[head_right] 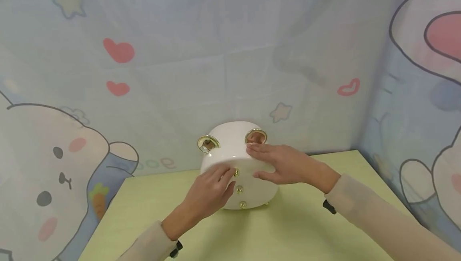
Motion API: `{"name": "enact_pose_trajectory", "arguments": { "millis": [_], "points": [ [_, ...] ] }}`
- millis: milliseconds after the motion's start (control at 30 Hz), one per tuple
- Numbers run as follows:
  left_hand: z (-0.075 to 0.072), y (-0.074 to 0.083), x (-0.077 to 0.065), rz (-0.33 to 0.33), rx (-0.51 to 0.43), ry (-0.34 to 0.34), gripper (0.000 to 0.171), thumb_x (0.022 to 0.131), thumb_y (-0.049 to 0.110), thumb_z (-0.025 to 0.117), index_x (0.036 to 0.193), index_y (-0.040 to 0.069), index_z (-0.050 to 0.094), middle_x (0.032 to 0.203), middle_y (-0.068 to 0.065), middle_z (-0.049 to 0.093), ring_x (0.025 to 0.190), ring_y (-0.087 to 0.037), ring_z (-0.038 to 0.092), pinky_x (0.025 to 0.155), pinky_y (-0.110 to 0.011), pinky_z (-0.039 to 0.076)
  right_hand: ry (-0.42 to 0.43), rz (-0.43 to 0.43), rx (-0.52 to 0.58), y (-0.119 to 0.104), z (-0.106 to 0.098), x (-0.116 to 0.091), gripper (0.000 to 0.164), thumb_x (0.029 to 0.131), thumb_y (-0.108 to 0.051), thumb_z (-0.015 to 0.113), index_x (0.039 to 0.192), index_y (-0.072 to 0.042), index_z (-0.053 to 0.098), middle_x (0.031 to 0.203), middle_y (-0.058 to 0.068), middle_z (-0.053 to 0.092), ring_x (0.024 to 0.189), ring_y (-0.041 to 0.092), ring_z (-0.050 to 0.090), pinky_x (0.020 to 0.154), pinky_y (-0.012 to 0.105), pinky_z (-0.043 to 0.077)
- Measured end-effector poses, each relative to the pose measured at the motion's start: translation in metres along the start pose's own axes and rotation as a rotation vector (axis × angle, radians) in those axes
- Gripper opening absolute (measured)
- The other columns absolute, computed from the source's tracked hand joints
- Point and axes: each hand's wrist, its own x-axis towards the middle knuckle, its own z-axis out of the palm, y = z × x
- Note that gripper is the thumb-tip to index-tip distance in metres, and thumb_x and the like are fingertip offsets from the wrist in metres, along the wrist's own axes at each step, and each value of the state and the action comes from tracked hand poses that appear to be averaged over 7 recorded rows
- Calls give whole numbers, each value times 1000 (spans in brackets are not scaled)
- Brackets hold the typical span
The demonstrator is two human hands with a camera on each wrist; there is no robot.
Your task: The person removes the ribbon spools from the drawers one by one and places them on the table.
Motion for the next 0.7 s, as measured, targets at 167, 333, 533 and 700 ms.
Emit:
{"name": "enact_pose_trajectory", "arguments": {
  "millis": [167,333,533,700],
  "points": [
    [7,1,4,36,44,26,20,85,14,79,103,7,72,96,-3,67,83,-15,65,75,-26,57,-4,16,45,-1,-1,2,67,97,-39,74,152,-5,55,159,11,53,139,28,60,103,44,58],
    [14,4,6,39,62,70,19,84,13,81,99,5,72,90,-2,64,75,-12,60,65,-22,54,-14,19,37,-2,-1,1,67,98,-39,72,153,-6,53,161,11,51,137,29,62,101,43,59],
    [18,9,7,7,105,85,18,84,14,82,97,6,71,89,-2,62,75,-12,60,61,-21,54,-5,24,32,-2,-1,0,67,97,-38,74,153,-5,53,161,11,51,139,29,61,102,43,58],
    [22,12,5,8,175,76,18,86,12,79,100,5,71,92,-3,63,77,-12,61,59,-19,55,-8,33,31,-3,-1,1,67,98,-39,73,152,-6,54,161,10,51,140,28,60,103,43,57]
  ]
}}
